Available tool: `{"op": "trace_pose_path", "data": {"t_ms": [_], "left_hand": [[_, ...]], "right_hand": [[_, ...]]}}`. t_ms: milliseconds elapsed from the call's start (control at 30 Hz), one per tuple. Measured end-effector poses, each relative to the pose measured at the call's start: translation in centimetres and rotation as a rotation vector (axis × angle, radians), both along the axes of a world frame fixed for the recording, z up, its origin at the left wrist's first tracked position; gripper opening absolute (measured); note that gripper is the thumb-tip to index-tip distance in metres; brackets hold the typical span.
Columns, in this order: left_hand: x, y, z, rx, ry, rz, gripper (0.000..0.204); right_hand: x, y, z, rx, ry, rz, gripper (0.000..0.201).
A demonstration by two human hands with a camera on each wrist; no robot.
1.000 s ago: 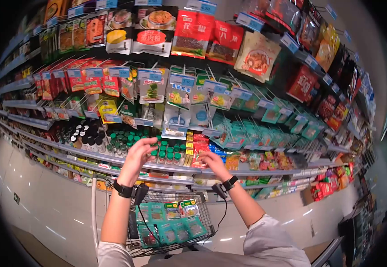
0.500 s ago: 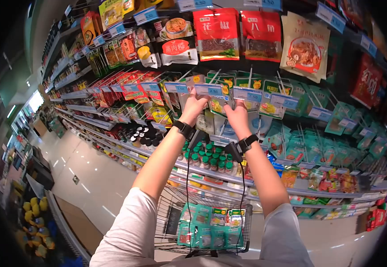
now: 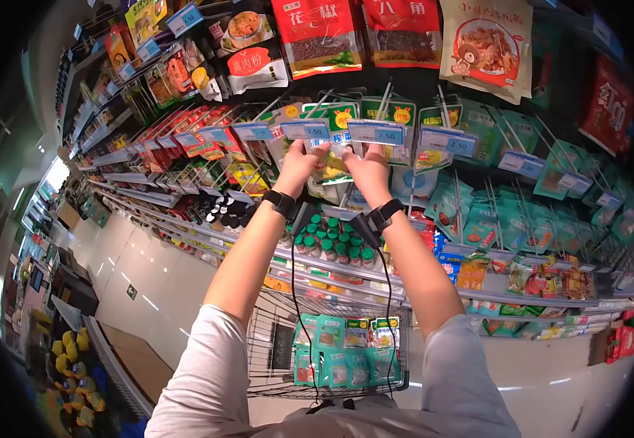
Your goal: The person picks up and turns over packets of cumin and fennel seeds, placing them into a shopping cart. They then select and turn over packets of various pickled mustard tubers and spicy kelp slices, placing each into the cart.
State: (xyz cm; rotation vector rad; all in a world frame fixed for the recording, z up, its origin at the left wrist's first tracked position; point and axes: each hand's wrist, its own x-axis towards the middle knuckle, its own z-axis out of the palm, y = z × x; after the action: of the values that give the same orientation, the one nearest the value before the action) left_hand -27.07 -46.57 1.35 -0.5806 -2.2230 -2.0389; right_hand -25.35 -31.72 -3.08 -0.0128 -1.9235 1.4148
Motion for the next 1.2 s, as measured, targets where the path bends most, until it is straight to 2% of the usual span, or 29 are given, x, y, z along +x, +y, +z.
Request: {"op": "trace_pose_path", "data": {"t_ms": [33, 67, 100, 167, 200, 267, 400, 467, 500, 533, 600, 633, 667, 700, 733, 767, 800, 833, 867, 900, 967, 1000, 1067, 1100, 1133, 1200], "left_hand": [[-0.1, -0.5, -0.2, 0.044, -0.014, -0.031, 0.034], [-0.2, -0.9, -0.3, 0.091, -0.028, -0.064, 0.034], [-1.0, -1.4, -1.2, 0.17, -0.044, -0.158, 0.031], [1.2, -1.9, -0.6, 0.253, -0.071, -0.248, 0.033], [2.3, -2.1, -0.4, 0.317, -0.088, -0.274, 0.034], [4.8, -3.0, 0.2, 0.281, -0.102, -0.228, 0.035], [10.0, -5.6, 1.8, 0.165, -0.066, -0.252, 0.035], [12.1, -7.3, 1.5, 0.166, -0.108, -0.298, 0.034], [13.2, -8.3, 0.9, 0.266, -0.146, -0.413, 0.034], [14.7, -9.6, 0.3, 0.32, -0.234, -0.449, 0.036], [16.8, -12.7, -3.6, 0.438, -0.478, -0.434, 0.038], [20.0, -13.6, -3.0, 0.557, -0.618, -0.519, 0.039], [20.9, -14.9, -6.0, 0.653, -0.669, -0.534, 0.038], [21.8, -16.1, -8.8, 0.647, -0.699, -0.484, 0.037], [23.2, -17.3, -10.0, 0.642, -0.73, -0.433, 0.037], [25.0, -18.4, -11.1, 0.619, -0.777, -0.291, 0.035], [25.9, -19.5, -13.3, 0.566, -0.823, -0.212, 0.033], [27.3, -20.6, -13.9, 0.535, -0.855, -0.144, 0.033], [28.1, -21.3, -14.3, 0.518, -0.887, -0.075, 0.033], [29.2, -22.7, -16.1, 0.736, -0.82, -0.199, 0.034], [31.0, -24.6, -18.3, 0.874, -0.779, -0.21, 0.036], [31.9, -25.6, -18.8, 0.948, -0.754, -0.216, 0.036], [33.7, -26.7, -19.3, 0.903, -0.653, -0.015, 0.035], [33.5, -26.7, -19.8, 0.953, -0.638, -0.018, 0.035], [33.8, -27.1, -20.4, 1.004, -0.623, -0.025, 0.035], [34.2, -27.9, -20.9, 0.999, -0.588, 0.054, 0.036]], "right_hand": [[0.1, 0.3, 0.1, -0.183, -0.038, 0.21, 0.045], [0.3, -0.1, 0.1, -0.355, 0.15, 0.406, 0.042], [1.9, -0.2, 1.2, -0.395, 0.073, 0.514, 0.04], [4.3, -0.7, 2.4, -0.45, -0.076, 0.665, 0.037], [5.8, -1.3, 3.2, -0.441, -0.092, 0.667, 0.038], [7.4, -2.4, 2.8, -0.381, -0.036, 0.714, 0.038], [13.6, -4.5, 4.4, -0.395, -0.115, 0.708, 0.039], [16.4, -5.9, 4.3, -0.441, -0.146, 0.726, 0.038], [17.9, -6.7, 4.0, -0.463, -0.18, 0.723, 0.038], [19.4, -7.4, 3.4, -0.465, -0.23, 0.701, 0.038], [21.9, -9.2, 1.3, -0.515, -0.315, 0.732, 0.039], [22.8, -10.1, 0.1, -0.515, -0.355, 0.732, 0.039], [23.9, -11.4, -1.4, -0.538, -0.388, 0.776, 0.038], [25.1, -12.6, -3.3, -0.567, -0.422, 0.817, 0.038], [25.6, -13.7, -5.7, -0.605, -0.481, 0.795, 0.037], [26.1, -14.8, -7.7, -0.615, -0.52, 0.785, 0.036], [26.8, -15.9, -9.0, -0.618, -0.565, 0.776, 0.035], [27.5, -17.2, -9.8, -0.621, -0.617, 0.758, 0.033], [27.9, -18.1, -10.6, -0.585, -0.631, 0.721, 0.034], [28.2, -19.4, -11.6, -0.522, -0.657, 0.69, 0.037], [29.2, -21.5, -12.7, -0.397, -0.674, 0.644, 0.049], [29.7, -22.9, -12.8, -0.279, -0.607, 0.595, 0.056], [30.6, -25.1, -13.0, 0.105, -0.542, 0.402, 0.056], [30.2, -25.4, -13.4, 0.301, -0.372, 0.39, 0.049], [30.6, -26.3, -13.5, 0.307, -0.384, 0.415, 0.049], [31.4, -28.0, -13.4, 0.479, -0.401, 0.54, 0.044]]}}
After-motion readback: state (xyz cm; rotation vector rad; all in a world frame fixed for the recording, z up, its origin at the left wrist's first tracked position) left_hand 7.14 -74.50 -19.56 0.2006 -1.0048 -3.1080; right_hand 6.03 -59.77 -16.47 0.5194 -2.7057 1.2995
